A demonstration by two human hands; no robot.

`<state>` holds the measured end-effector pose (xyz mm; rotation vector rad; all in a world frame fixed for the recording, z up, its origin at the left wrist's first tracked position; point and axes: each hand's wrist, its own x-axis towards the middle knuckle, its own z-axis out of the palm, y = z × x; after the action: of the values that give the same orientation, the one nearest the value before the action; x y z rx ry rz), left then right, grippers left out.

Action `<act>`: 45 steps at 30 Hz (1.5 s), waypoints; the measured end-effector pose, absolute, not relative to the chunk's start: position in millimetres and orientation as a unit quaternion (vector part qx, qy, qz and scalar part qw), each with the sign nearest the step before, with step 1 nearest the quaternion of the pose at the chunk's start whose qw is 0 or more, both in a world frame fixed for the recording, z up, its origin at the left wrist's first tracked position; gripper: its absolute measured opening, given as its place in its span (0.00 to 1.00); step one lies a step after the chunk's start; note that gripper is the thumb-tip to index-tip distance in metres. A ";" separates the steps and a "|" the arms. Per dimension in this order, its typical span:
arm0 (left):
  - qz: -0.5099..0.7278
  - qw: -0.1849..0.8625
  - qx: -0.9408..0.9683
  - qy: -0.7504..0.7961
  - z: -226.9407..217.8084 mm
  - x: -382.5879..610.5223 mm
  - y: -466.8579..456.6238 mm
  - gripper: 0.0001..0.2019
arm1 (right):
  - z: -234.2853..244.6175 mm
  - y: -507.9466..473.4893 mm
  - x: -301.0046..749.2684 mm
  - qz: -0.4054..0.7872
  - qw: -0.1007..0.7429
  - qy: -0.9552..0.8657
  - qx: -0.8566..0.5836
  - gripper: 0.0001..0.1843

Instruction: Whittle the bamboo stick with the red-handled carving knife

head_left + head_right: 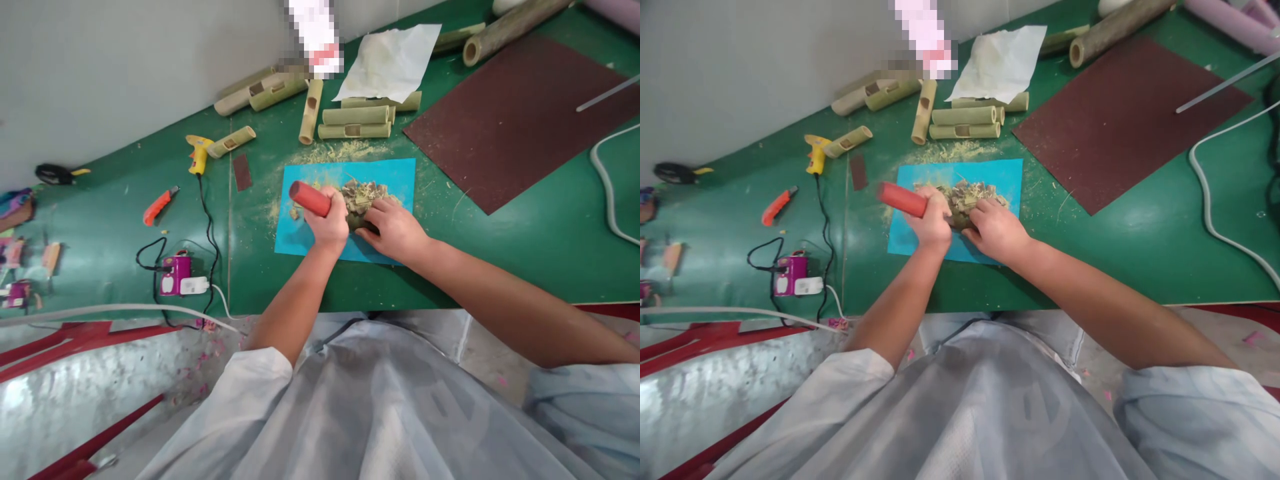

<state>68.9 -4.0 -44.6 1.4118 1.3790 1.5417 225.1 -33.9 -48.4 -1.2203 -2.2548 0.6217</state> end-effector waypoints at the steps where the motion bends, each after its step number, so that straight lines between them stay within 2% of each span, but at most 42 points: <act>1: 0.606 0.304 0.519 0.520 -41.6 70.0 -4.3 0.22 | -47.5 -34.7 225.0 0.226 0.246 -0.829 -0.449 0.08; 3: 0.645 0.286 0.487 0.515 -34.9 73.0 -6.0 0.22 | -45.9 -37.0 224.4 0.220 0.239 -0.832 -0.449 0.07; 6: 0.640 0.306 0.476 0.520 -24.8 74.6 -11.3 0.22 | -43.5 -41.6 223.8 0.211 0.230 -0.839 -0.446 0.05; 13: 0.674 0.266 0.500 0.475 -0.4 52.0 -18.6 0.25 | -39.1 -45.2 225.9 0.198 0.214 -0.858 -0.422 0.12; 16: 0.690 0.240 0.494 0.471 11.0 39.2 -20.4 0.28 | -38.7 -41.3 228.3 0.216 0.242 -0.863 -0.388 0.15; 19: 0.702 0.269 0.464 0.468 19.4 26.9 -26.1 0.31 | -37.6 -37.3 232.3 0.236 0.270 -0.863 -0.354 0.16; 23: 0.645 0.331 0.488 0.486 19.5 10.4 -40.7 0.21 | -35.5 -34.2 238.5 0.244 0.264 -0.871 -0.334 0.13; 27: 0.613 0.322 0.529 0.491 9.8 -0.5 -56.5 0.13 | -35.7 -32.1 241.5 0.255 0.259 -0.873 -0.327 0.12; 35: 0.608 0.328 0.475 0.546 -0.5 1.8 -65.2 0.20 | -36.8 -29.4 242.2 0.285 0.288 -0.861 -0.308 0.12; 41: 0.597 0.326 0.495 0.541 -0.5 5.9 -63.7 0.20 | -31.9 -29.7 245.1 0.262 0.265 -0.874 -0.311 0.17; 45: 0.573 0.313 0.539 0.531 -3.4 10.1 -67.2 0.14 | -31.4 -30.9 244.9 0.251 0.252 -0.878 -0.319 0.16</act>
<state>10.1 -67.2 -3.4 1.4224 1.4016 1.5122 244.9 -30.9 -31.4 -0.8684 -2.3897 0.6831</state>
